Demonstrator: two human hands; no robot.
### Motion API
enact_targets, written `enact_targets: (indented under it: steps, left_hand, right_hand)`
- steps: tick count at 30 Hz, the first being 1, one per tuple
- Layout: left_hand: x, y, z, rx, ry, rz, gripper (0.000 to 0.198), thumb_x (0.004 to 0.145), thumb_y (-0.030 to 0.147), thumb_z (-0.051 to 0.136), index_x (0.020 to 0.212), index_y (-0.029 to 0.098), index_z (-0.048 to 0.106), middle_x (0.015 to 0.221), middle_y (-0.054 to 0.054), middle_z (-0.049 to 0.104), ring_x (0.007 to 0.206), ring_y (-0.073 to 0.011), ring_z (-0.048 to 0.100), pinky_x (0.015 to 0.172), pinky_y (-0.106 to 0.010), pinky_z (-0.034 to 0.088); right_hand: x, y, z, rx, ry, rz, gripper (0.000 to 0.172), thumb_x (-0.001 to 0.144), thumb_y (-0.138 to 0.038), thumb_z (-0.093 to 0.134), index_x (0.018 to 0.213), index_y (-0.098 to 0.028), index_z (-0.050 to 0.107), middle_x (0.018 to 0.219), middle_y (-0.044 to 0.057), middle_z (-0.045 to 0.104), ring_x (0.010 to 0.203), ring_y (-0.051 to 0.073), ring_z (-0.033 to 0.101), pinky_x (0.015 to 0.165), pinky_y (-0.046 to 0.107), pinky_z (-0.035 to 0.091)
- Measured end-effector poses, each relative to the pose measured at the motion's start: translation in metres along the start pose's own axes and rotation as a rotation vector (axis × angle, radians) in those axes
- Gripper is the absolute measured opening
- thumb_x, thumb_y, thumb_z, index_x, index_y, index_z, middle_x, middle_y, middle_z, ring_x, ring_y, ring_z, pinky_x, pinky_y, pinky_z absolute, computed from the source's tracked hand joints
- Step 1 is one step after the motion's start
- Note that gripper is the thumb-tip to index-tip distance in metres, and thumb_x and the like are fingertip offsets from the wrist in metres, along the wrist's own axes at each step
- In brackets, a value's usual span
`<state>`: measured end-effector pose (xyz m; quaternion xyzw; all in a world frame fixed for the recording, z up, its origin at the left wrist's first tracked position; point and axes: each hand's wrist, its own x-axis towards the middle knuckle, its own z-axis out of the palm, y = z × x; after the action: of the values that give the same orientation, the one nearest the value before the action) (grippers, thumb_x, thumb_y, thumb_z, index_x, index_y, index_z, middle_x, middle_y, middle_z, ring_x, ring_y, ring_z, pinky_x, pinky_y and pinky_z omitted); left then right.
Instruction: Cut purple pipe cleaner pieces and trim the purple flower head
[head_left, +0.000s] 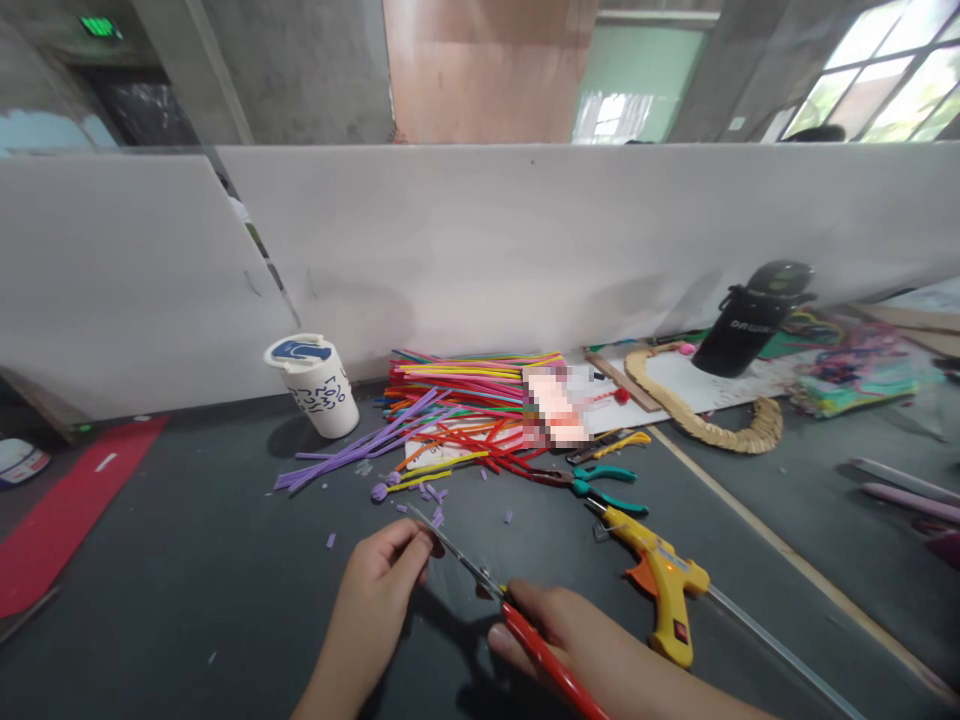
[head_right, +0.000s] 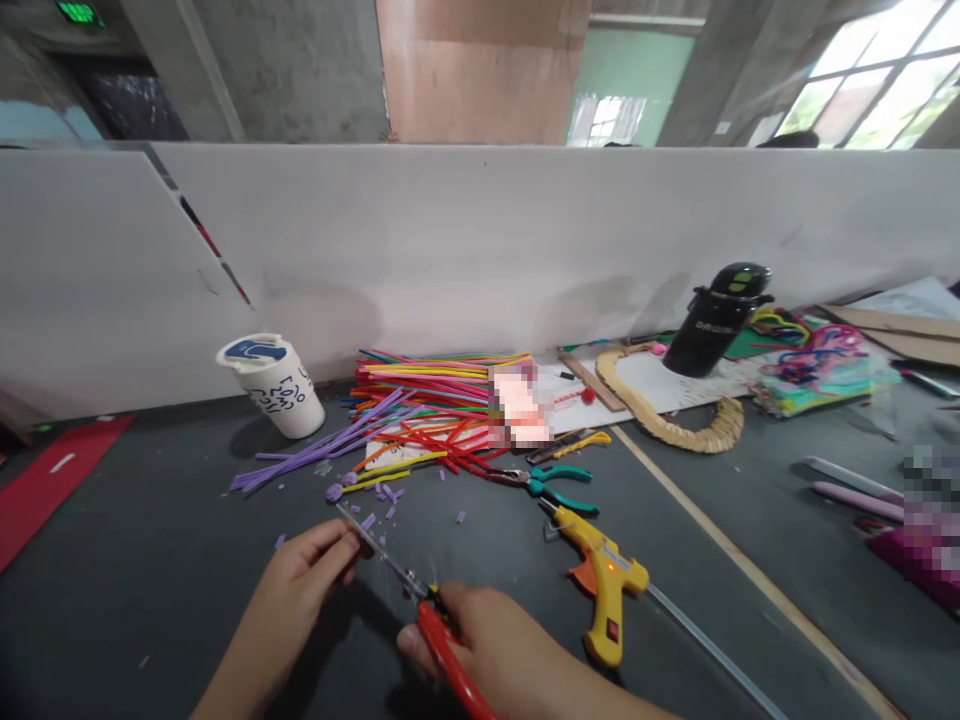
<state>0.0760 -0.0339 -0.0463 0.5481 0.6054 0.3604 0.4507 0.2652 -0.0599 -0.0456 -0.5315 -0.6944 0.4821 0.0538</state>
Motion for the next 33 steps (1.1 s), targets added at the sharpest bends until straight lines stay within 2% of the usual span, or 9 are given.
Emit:
enact_targets:
  steps: [11,16,23,30,33]
  left_hand:
    - [-0.001,0.000,0.003,0.000,-0.007,0.009,0.028,0.074,0.035,0.049,0.053,0.017,0.055,0.048,0.004,0.040,0.049,-0.0125,0.037,0.048,-0.022,0.027]
    - [0.002,-0.006,0.005,-0.032,-0.055,-0.036,0.028,0.074,0.036,0.048,0.056,0.016,0.058,0.047,0.004,0.040,0.046,-0.0114,0.036,0.045,-0.022,0.024]
    - [0.006,-0.017,0.012,-0.093,-0.077,-0.119,0.027,0.072,0.036,0.050,0.056,0.015,0.055,0.044,0.006,0.037,0.042,-0.0092,0.030,0.041,-0.021,0.021]
    - [0.006,-0.016,0.016,-0.123,-0.086,-0.166,0.027,0.070,0.037,0.050,0.056,0.014,0.056,0.043,0.006,0.036,0.038,-0.0080,0.028,0.038,-0.020,0.019]
    - [0.006,-0.014,0.016,-0.115,-0.076,-0.136,0.028,0.069,0.038,0.051,0.055,0.014,0.057,0.044,0.005,0.039,0.041,-0.0085,0.031,0.040,-0.020,0.021]
  right_hand:
    - [-0.001,0.001,0.000,0.063,-0.005,0.025,0.034,0.080,-0.047,0.041,0.073,-0.016,0.052,0.063,-0.001,0.051,0.055,0.009,0.040,0.048,0.019,0.029]
    - [-0.004,-0.002,-0.001,0.074,-0.034,0.086,0.035,0.080,-0.047,0.041,0.074,-0.015,0.054,0.060,-0.002,0.049,0.053,0.009,0.039,0.046,0.019,0.028]
    - [-0.002,-0.001,0.006,0.083,-0.031,0.129,0.034,0.082,-0.044,0.041,0.075,-0.014,0.055,0.066,0.002,0.055,0.057,0.010,0.043,0.048,0.018,0.031]
    - [0.000,0.006,0.011,0.043,-0.024,0.116,0.033,0.082,-0.043,0.041,0.075,-0.015,0.056,0.066,0.001,0.055,0.057,0.010,0.044,0.047,0.018,0.030]
    - [0.001,0.010,0.013,0.054,-0.019,0.106,0.033,0.082,-0.043,0.042,0.075,-0.015,0.056,0.066,0.001,0.055,0.057,0.010,0.044,0.048,0.018,0.030]
